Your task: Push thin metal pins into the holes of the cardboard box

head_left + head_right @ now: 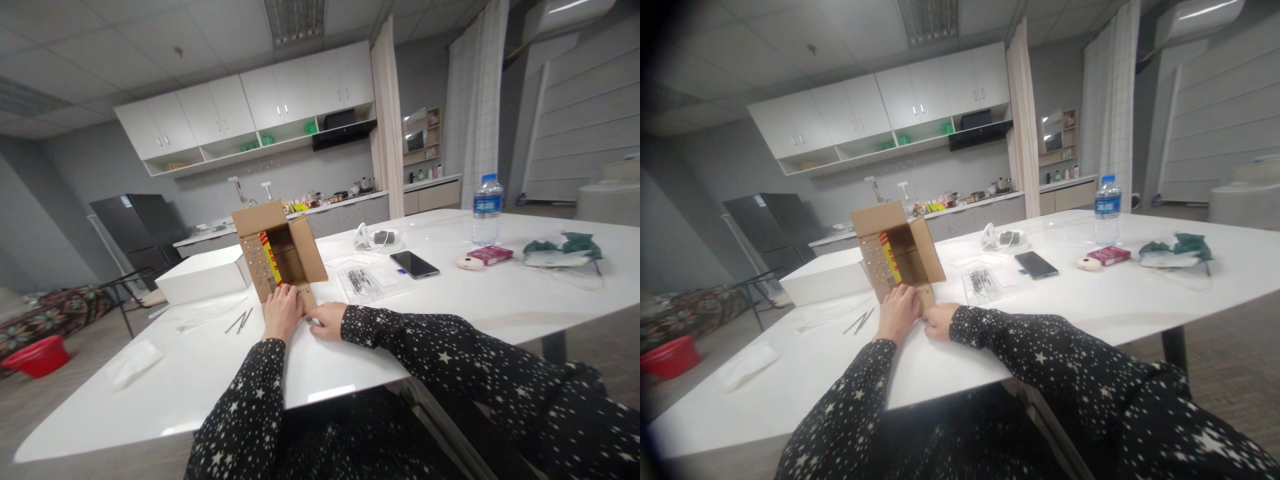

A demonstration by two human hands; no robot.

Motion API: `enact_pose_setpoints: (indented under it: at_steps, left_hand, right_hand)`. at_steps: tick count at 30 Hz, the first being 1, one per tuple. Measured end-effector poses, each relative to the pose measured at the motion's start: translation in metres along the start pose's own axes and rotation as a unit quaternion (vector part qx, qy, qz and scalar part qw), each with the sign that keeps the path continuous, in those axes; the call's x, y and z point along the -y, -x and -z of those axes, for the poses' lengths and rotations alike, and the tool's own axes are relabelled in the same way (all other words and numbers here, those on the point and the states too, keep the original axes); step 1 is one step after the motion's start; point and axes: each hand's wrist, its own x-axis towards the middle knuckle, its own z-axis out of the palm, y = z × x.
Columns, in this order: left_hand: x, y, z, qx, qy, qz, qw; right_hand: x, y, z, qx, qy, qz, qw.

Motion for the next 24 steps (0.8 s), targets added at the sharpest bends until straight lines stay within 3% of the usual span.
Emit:
enact_pose_setpoints:
  at_steps: [19,24]
  left_hand:
    - [0.007,0.003,-0.003,0.004,0.032,0.016,0.999]
    - [0.011,0.004,-0.002,0.003,0.033,0.022,0.999]
  right_hand:
    - [0.001,0.003,0.014,-0.003,-0.03,0.012,0.999]
    - [-0.007,-0.001,0.02,-0.018,-0.009,-0.02,1.0]
